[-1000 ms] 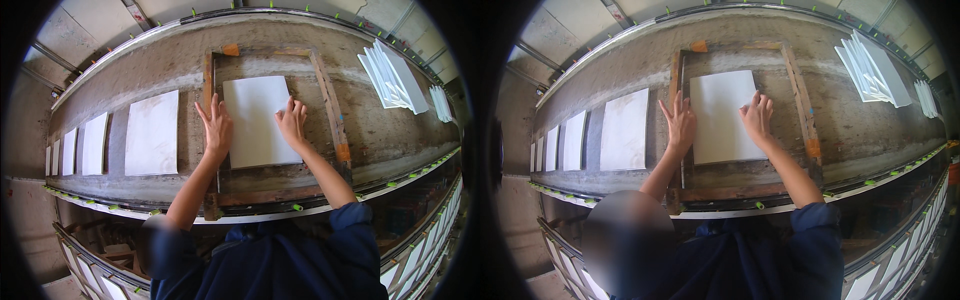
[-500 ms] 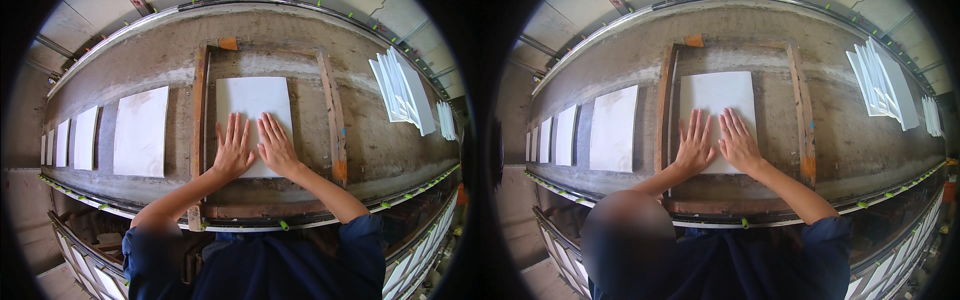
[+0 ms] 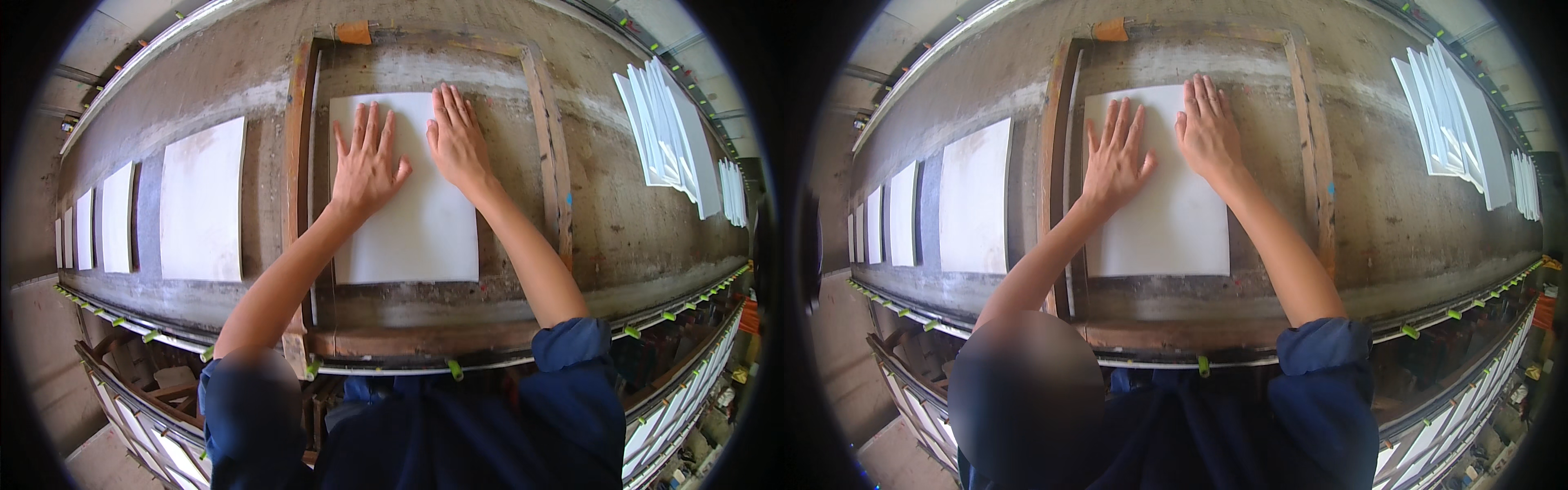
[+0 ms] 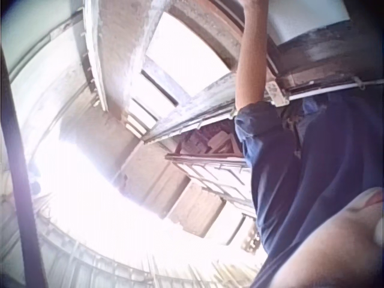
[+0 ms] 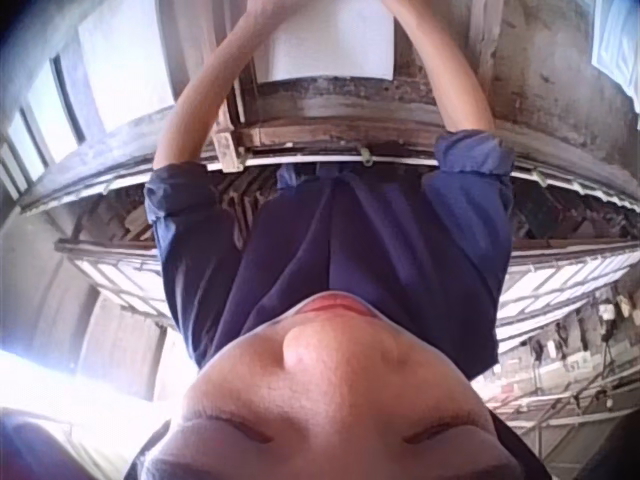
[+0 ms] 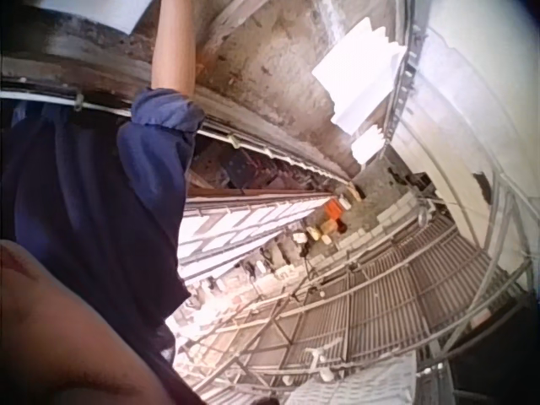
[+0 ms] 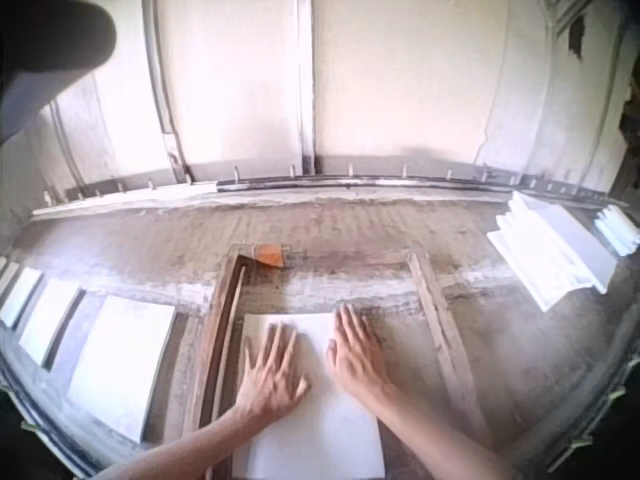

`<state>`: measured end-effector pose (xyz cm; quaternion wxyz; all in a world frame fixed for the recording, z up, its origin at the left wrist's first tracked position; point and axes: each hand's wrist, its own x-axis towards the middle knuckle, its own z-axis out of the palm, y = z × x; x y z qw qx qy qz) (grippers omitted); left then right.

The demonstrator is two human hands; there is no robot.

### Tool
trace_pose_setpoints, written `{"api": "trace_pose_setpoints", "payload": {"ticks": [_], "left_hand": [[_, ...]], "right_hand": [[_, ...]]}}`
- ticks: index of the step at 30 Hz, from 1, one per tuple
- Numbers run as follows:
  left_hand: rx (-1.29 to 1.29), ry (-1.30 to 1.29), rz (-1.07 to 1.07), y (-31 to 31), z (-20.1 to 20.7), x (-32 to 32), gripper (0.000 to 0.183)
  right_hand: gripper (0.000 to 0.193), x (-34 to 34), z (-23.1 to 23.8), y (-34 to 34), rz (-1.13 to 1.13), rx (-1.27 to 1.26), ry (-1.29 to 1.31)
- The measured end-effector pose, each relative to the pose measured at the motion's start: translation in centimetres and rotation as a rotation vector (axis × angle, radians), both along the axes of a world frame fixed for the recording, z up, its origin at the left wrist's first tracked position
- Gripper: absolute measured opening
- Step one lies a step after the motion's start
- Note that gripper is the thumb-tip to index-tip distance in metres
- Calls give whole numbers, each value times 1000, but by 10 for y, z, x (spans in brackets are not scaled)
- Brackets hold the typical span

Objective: The person repeatedly picks up white rectangular panels from a stack and places them into a wooden frame on a conveyor belt. They smooth the panels down with their hands and then move the frame along the belt to the next position. This process is repeated continuously throughout the clip.

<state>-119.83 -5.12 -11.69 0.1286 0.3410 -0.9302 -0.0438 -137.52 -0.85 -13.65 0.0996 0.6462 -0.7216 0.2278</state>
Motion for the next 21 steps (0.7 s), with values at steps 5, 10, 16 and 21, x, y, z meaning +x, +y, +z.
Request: {"api": "trace_pose_setpoints", "payload": {"ticks": [5, 10, 16, 21], "left_hand": [[71, -114, -111, 79, 11, 33, 72], [68, -190, -168, 104, 20, 40, 75], [8, -223, -166, 107, 19, 41, 80], [40, -96, -370, 98, 9, 41, 82]], "right_hand": [[53, 43, 2, 82, 105, 118, 5], [58, 61, 31, 137, 230, 288, -78], [57, 60, 27, 138, 245, 233, -80], [48, 40, 26, 143, 341, 57, -136]]}}
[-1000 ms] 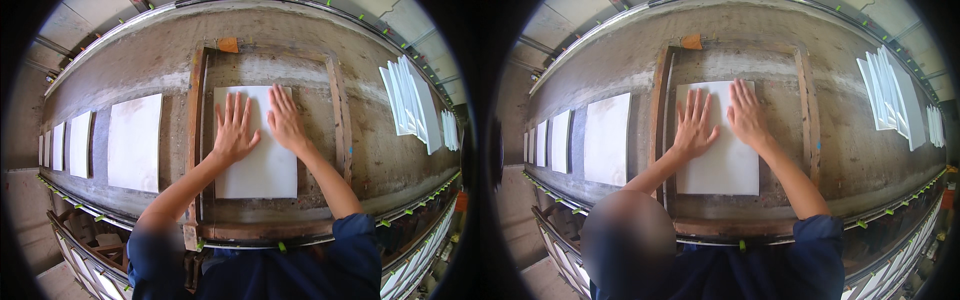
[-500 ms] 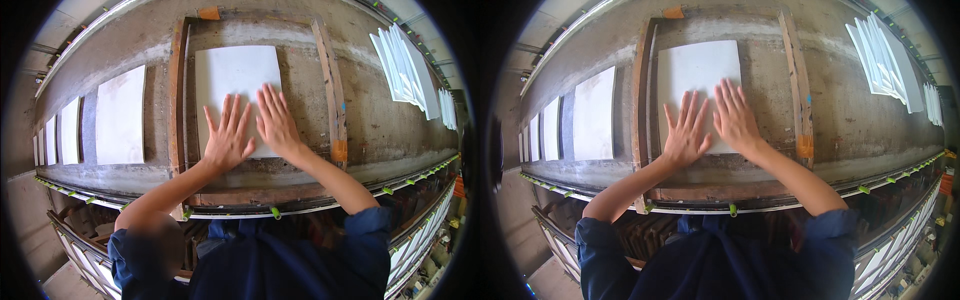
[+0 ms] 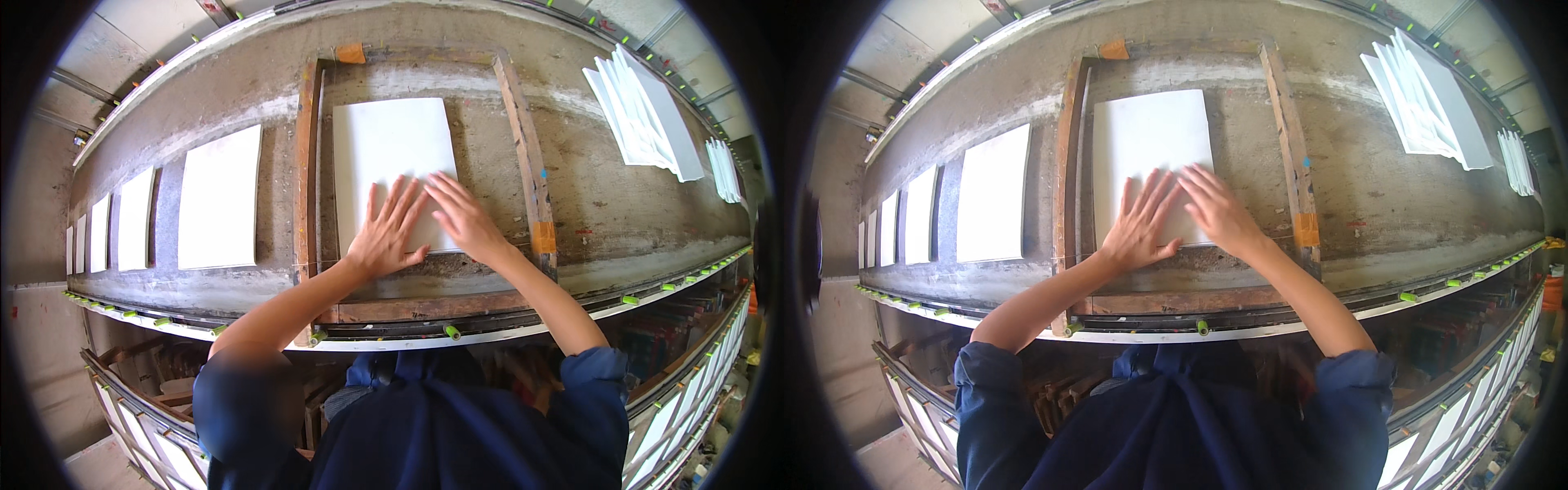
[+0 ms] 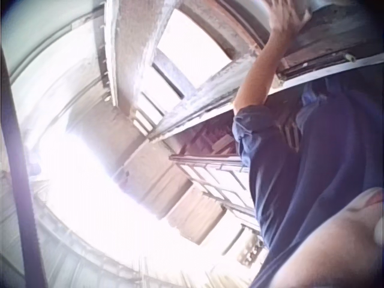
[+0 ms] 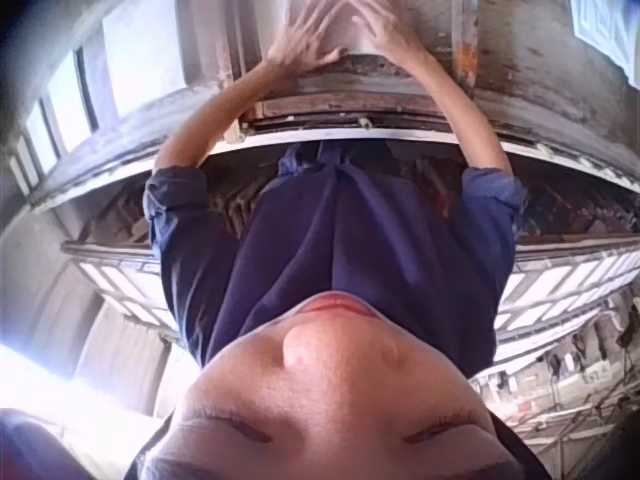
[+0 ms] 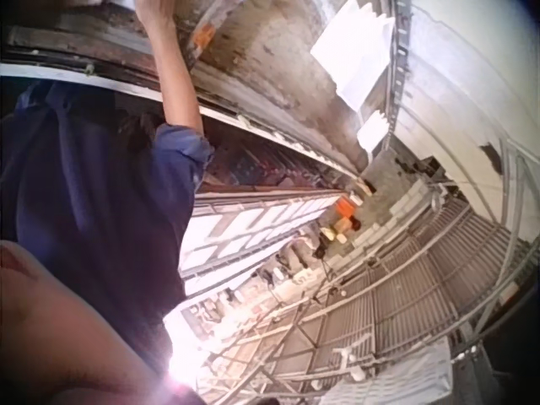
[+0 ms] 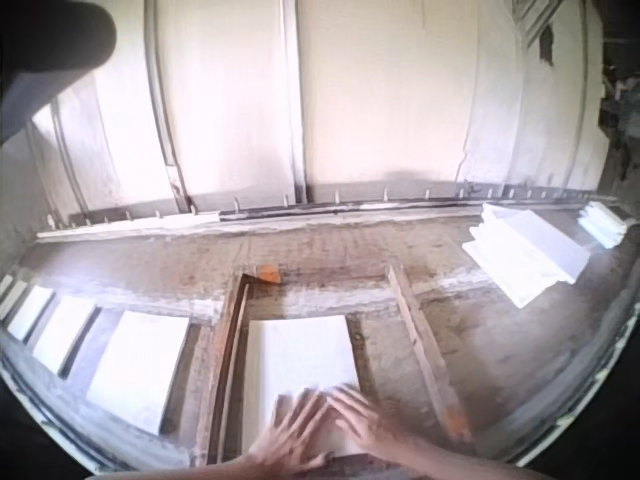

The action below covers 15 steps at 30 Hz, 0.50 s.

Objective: The person repeatedly picks up white rectangular panels from a stack and places them into a wooden frame on a conveyor belt. They smooth the panels down with their hands and then move the frame along the belt to the next position. This process is repeated continuously throughout the clip.

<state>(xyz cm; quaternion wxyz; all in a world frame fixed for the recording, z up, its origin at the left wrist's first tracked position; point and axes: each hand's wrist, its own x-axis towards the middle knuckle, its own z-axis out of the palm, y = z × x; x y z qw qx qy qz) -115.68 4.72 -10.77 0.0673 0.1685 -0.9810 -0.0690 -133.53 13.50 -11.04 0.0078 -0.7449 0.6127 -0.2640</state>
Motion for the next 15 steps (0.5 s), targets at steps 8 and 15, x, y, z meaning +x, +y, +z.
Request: {"api": "trace_pose_setpoints", "payload": {"ticks": [8, 15], "left_hand": [[-29, 16, 123, 23, 8, -15, 83], [-38, 108, 108, 25, 4, -16, 81]], "right_hand": [[64, -11, 34, 67, -160, 393, -529], [65, -6, 31, 72, -124, 269, -379]]}}
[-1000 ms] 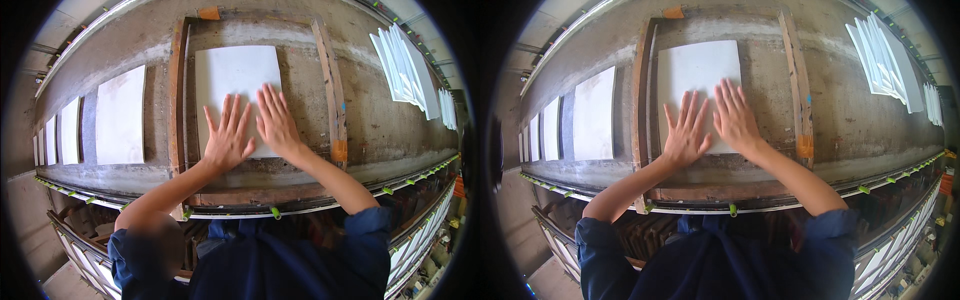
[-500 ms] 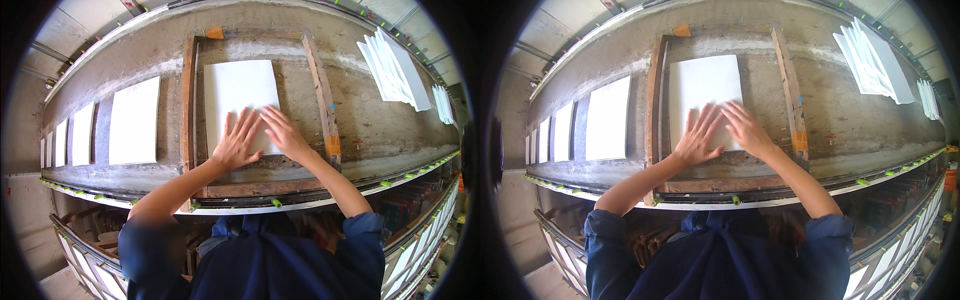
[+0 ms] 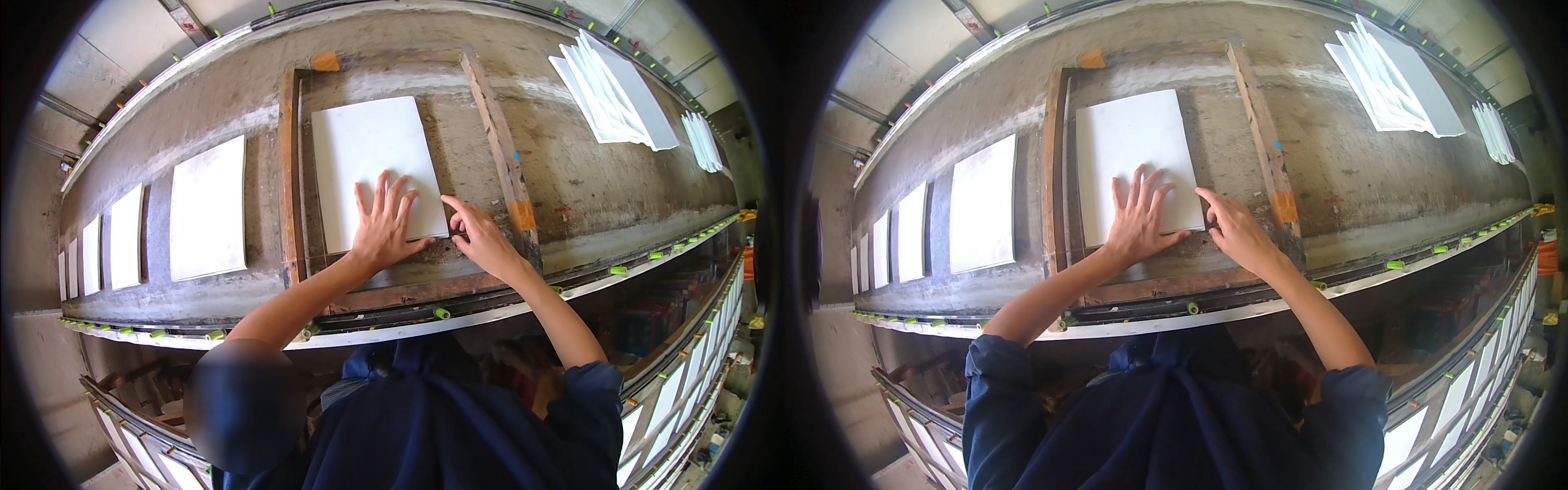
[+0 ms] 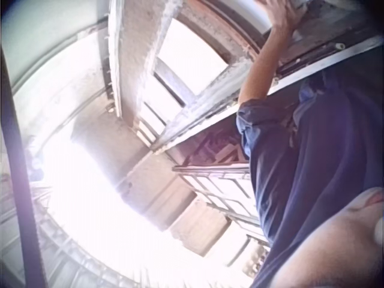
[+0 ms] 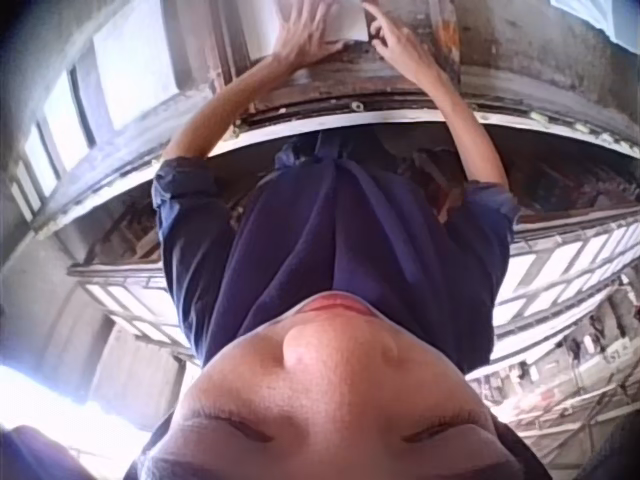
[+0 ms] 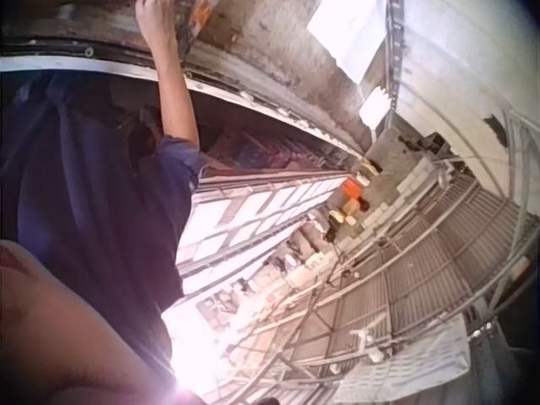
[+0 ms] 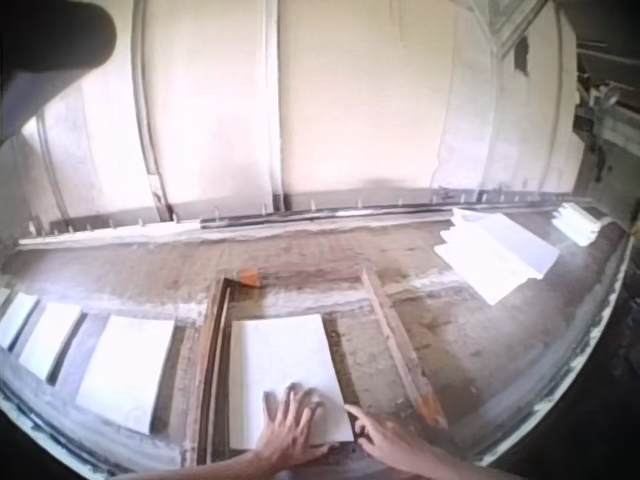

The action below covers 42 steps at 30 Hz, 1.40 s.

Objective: The person repeatedly picks up white rectangular panels from a stack and places them into a wooden frame on a conveyor belt. They smooth the panels down with their hands and then move the frame along the belt to the next position. This process is repeated continuously throughout the clip.

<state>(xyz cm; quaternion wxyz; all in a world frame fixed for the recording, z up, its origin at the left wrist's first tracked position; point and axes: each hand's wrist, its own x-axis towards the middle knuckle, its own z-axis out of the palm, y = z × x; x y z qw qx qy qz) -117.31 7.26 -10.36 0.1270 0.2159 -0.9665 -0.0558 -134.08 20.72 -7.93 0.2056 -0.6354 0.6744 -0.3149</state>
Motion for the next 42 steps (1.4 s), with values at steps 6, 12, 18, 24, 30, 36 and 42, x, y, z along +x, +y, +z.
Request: {"api": "trace_pose_setpoints", "payload": {"ticks": [6, 12, 18, 24, 30, 36, 42], "left_hand": [[-104, -63, -56, 6, 1, 2, 80], [-96, -101, -44, 4, -3, -2, 76], [25, -104, -98, -6, 1, 9, 78], [-109, -31, 284, -53, 48, 72, 84], [641, 579, 250, -109, -2, 116, 90], [561, 643, 212, -114, 33, 107, 82], [650, 637, 221, -86, 110, 71, 78]], "right_hand": [[62, 2, -5, 2, 36, -92, 96], [60, -1, -8, 0, 43, -33, 67], [52, -8, 0, 2, 37, -82, 223], [63, -51, 24, 11, -586, -183, 683], [86, -77, 10, -5, -525, 292, 10], [83, -84, 35, -2, -571, 266, -98], [80, -121, 84, 10, -557, 195, -156]]}}
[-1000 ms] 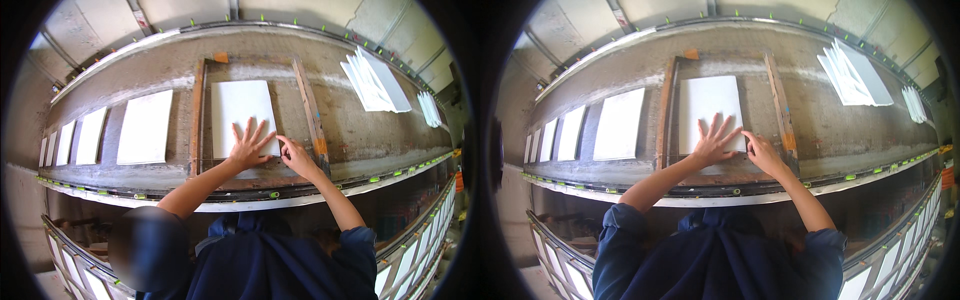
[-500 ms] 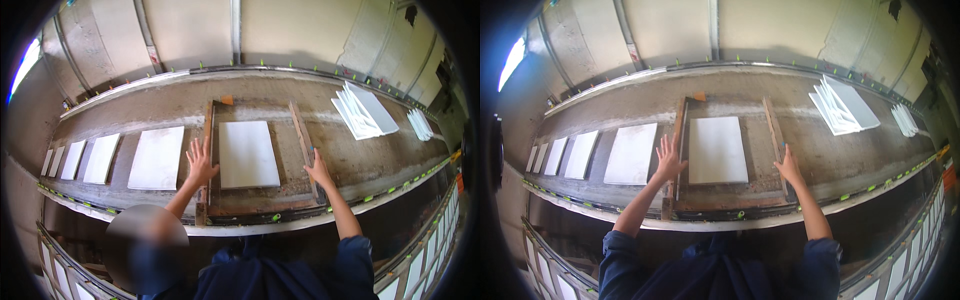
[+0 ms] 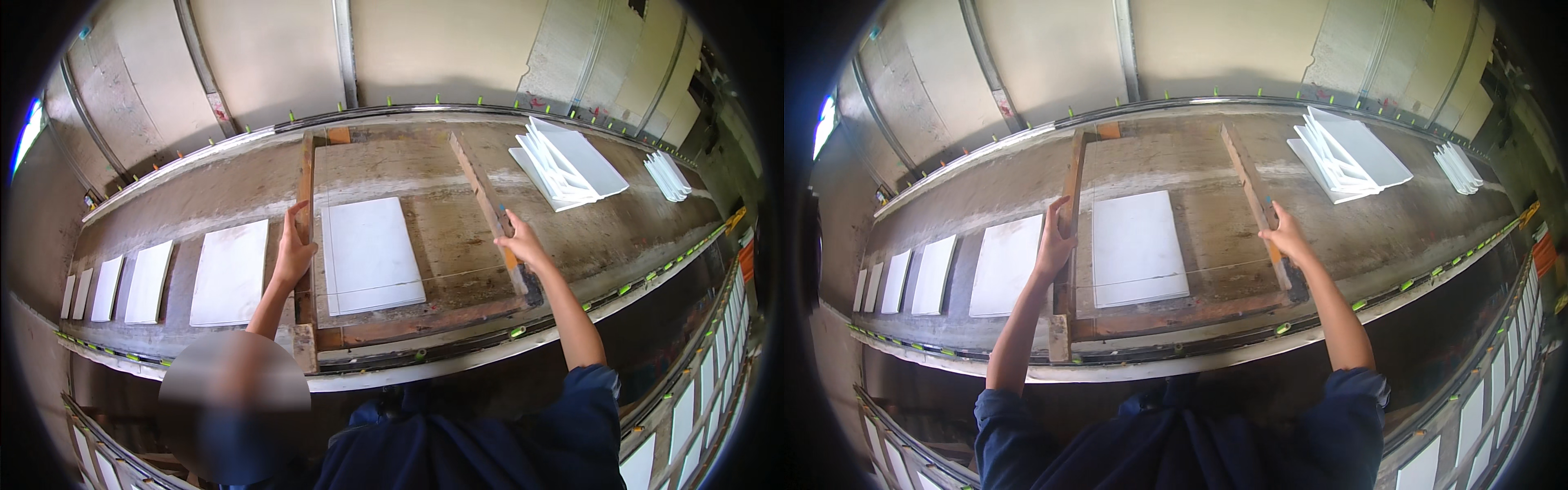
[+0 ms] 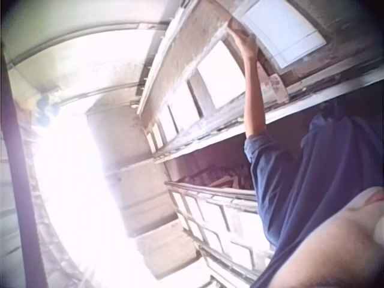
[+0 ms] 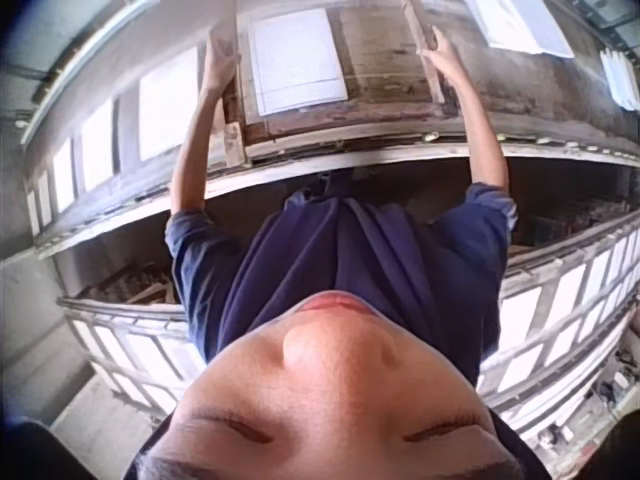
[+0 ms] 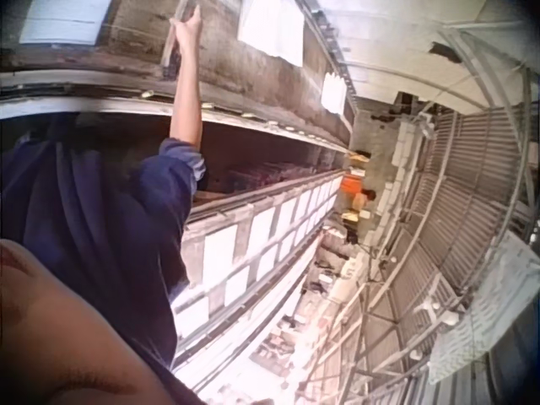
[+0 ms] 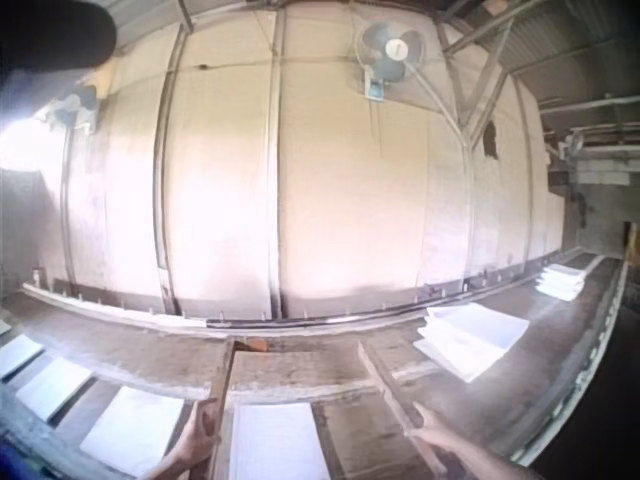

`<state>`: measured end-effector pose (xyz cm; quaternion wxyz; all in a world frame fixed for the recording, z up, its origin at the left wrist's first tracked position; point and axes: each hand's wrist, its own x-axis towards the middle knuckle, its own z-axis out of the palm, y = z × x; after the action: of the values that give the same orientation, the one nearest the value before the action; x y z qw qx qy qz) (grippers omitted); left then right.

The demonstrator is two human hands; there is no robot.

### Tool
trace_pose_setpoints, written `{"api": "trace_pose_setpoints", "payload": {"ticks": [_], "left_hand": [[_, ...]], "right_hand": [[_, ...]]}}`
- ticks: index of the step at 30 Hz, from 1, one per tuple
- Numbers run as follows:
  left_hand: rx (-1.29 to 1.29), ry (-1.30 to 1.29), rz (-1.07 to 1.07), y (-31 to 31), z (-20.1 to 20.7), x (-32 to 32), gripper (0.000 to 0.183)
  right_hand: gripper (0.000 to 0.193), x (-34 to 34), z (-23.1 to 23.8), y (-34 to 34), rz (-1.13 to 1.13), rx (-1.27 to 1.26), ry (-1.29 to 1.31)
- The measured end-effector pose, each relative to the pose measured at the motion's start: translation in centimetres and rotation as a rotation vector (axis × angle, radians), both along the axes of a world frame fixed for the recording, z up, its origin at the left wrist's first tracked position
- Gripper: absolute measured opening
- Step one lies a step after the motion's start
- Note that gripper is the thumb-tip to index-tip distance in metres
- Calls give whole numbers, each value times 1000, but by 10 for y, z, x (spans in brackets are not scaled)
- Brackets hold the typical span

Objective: The person repeatedly picks up white rectangular panels from a stack and places them into a wooden frame on a conveyor belt. They smooth the panels down with their hands and then move the frame along the belt to the next position. This process is repeated continuously throughout the clip.

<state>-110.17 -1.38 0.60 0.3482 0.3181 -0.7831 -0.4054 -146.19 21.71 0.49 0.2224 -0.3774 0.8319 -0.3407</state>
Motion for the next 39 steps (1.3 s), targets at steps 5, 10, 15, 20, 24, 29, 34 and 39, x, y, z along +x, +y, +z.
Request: {"api": "trace_pose_setpoints", "payload": {"ticks": [5, 10, 15, 20, 24, 29, 34, 39], "left_hand": [[2, 91, 1, 44, -3, -84, 77], [-55, -13, 8, 65, -33, -157, 71], [74, 2, 4, 75, -45, -188, 65], [-13, -33, 65, 96, -64, -209, 66], [66, -30, 48, 111, -80, -224, 69], [-56, 20, 47, 118, -104, -233, 62], [51, 17, 87, 140, -91, -238, 59], [257, -71, 119, 151, -88, -241, 58]], "right_hand": [[82, -96, -20, 44, 17, -81, 57], [83, -168, -61, 78, -17, -37, 90], [83, -203, -71, 81, 34, -36, 9], [83, -230, -76, 91, 67, -21, -41], [82, -237, -85, 104, 32, -30, 57], [81, -246, -85, 116, 39, 17, 120], [82, -258, -93, 123, 63, -12, 151], [79, -265, -88, 128, 109, 6, 147]]}}
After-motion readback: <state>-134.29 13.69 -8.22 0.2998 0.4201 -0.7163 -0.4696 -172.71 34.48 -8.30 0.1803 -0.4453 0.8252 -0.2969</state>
